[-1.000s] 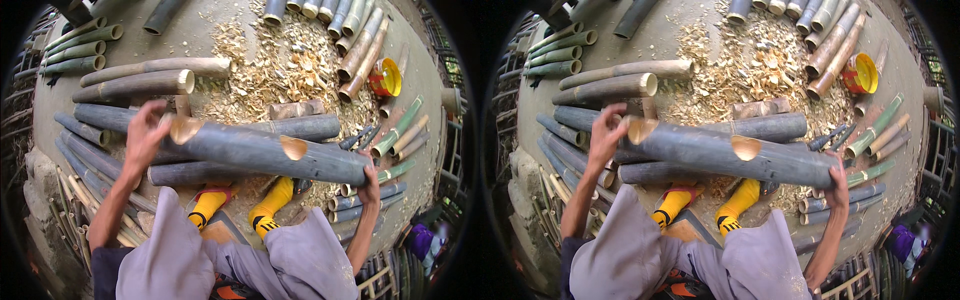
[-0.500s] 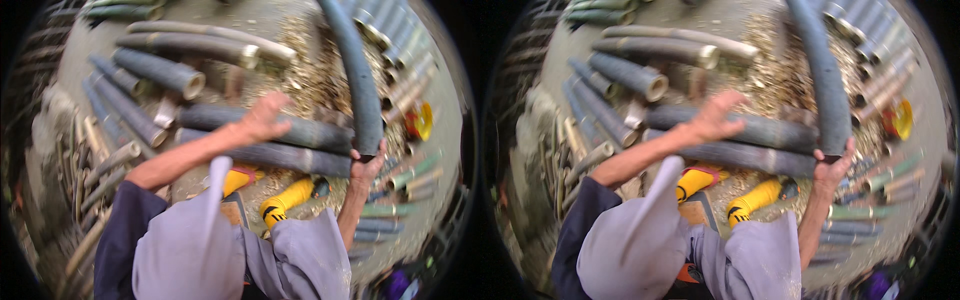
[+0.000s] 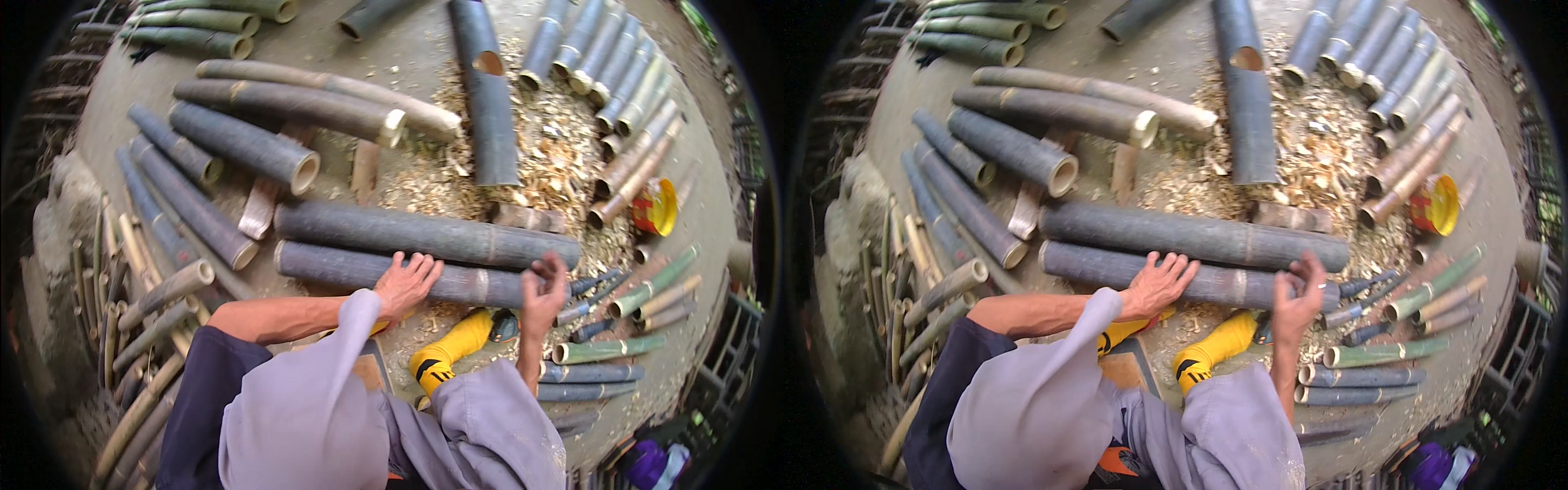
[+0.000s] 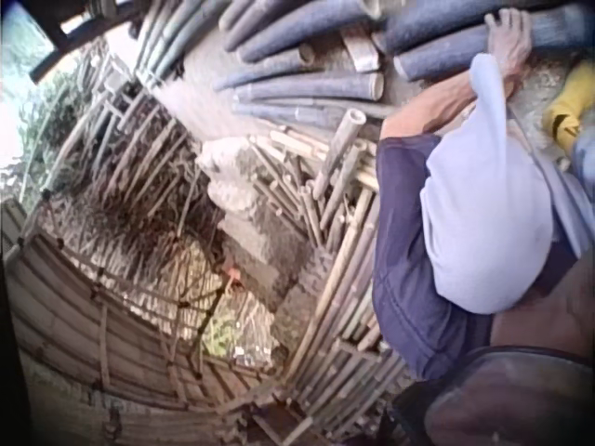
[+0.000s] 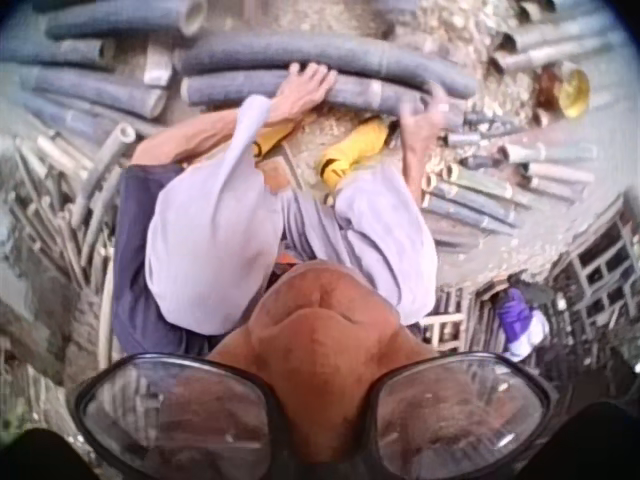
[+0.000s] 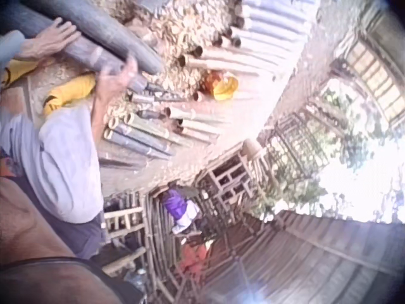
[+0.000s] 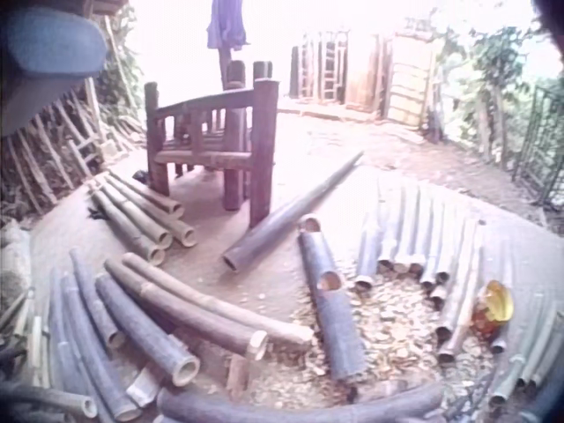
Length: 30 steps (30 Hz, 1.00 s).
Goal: The person measures and cuts bamboo poles using a tape measure, a knife, and a hand saw. They select poles from a pile, measure specific lengths, mark them, and then cut them to size.
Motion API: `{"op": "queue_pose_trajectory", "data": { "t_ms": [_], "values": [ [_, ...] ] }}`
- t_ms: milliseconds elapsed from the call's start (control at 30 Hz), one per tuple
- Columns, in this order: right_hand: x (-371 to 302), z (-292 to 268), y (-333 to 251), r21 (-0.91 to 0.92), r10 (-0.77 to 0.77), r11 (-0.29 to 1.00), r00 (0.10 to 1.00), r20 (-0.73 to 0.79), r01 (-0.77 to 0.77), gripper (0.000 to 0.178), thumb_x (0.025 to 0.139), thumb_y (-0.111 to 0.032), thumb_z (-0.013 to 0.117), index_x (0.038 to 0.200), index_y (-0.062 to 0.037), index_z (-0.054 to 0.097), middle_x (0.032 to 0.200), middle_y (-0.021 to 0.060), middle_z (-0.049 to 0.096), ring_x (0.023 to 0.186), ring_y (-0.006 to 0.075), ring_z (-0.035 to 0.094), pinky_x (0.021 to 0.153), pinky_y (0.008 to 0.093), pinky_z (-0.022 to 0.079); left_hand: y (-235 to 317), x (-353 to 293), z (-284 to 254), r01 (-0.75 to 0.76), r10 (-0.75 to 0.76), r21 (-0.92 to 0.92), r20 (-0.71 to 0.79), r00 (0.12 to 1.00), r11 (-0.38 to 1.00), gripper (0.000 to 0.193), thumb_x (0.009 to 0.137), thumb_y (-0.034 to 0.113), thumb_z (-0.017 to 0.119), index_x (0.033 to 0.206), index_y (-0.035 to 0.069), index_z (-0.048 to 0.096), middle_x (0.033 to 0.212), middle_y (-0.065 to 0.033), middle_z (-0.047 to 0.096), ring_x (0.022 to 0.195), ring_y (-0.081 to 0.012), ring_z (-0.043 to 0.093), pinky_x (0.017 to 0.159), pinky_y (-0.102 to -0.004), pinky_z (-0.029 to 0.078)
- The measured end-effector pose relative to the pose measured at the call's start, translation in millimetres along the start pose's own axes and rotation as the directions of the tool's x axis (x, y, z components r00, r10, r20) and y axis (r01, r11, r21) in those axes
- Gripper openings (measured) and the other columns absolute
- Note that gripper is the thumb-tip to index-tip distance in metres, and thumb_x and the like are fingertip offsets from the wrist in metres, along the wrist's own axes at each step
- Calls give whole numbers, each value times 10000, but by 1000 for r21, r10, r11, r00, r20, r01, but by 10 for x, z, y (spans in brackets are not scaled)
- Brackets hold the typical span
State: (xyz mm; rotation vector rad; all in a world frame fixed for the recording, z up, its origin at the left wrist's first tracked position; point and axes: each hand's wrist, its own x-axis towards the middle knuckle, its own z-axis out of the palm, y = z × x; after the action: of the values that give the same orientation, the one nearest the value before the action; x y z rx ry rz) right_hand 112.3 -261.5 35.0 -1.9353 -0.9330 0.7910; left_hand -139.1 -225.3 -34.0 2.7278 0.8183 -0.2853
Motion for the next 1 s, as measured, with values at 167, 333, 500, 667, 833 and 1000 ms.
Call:
{"op": "queue_pose_trajectory", "data": {
  "t_ms": [167, 333, 500, 667, 833, 1000],
  "values": [
    [-480, -193, 64, -727, -3, 592, 903, 430, 348, 922, 585, -107, 757, 1415, -192, 364, 1383, 154, 394, 1318, 399, 313, 1080, 581, 256, -69, 94, -278, -53, 73, -210, 91, 993, 976, 891, 430, 192, 830, 1218, -9, 466, 1102, -122, 468, 1070, -285, 450, 777, -426, 384],
    [-528, -399, 538, -705, -37, 447, 799, 600, 551, 973, 498, -217, 829, 1363, -102, 398, 1305, 155, 456, 1260, 358, 393, 1069, 581, 252, -115, -9, -722, -66, 146, -277, 278, 949, 959, 862, 434, 201, 827, 1205, 11, 491, 1108, -124, 471, 1058, -295, 452, 800, -407, 404],
    [-908, -596, 354, -457, -166, 751, 807, 567, 476, 819, 508, -294, 825, 1200, -5, 497, 1080, 167, 583, 1015, 342, 568, 905, 437, 458, -300, 240, -1445, -392, 415, -138, 260, 872, 910, 728, 495, 230, 786, 1157, 30, 556, 1090, -103, 503, 1049, -275, 471, 815, -404, 420],
    [-1005, -508, -124, -311, 96, 950, 912, 399, 36, 731, 562, -337, 805, 1134, 29, 535, 1022, 188, 623, 932, 318, 621, 830, 402, 500, -141, 485, -1928, -431, 270, -481, -368, 890, 764, 515, 633, 99, 697, 1132, 32, 586, 1043, -124, 553, 1022, -282, 531, 863, -404, 453],
    [-363, -253, -176, -87, 95, 994, 938, 332, -70, 682, 619, -411, 772, 1076, 55, 574, 967, 204, 656, 876, 275, 648, 794, 386, 503, -126, 112, -1408, -205, -87, -715, -349, 933, 669, 404, 682, 57, 663, 1080, 22, 606, 1026, -148, 573, 992, -314, 574, 887, -379, 478],
    [1002, -7, -419, -167, 149, 981, 936, 320, -98, 900, 672, -605, 722, 1191, 101, 513, 911, 211, 650, 759, 244, 658, 662, 367, 537, -417, -21, -810, 160, -257, -470, -150, 955, 868, 656, 666, 125, 741, 1264, 63, 480, 1219, -151, 504, 1176, -335, 473, 998, -463, 376]
  ]
}}
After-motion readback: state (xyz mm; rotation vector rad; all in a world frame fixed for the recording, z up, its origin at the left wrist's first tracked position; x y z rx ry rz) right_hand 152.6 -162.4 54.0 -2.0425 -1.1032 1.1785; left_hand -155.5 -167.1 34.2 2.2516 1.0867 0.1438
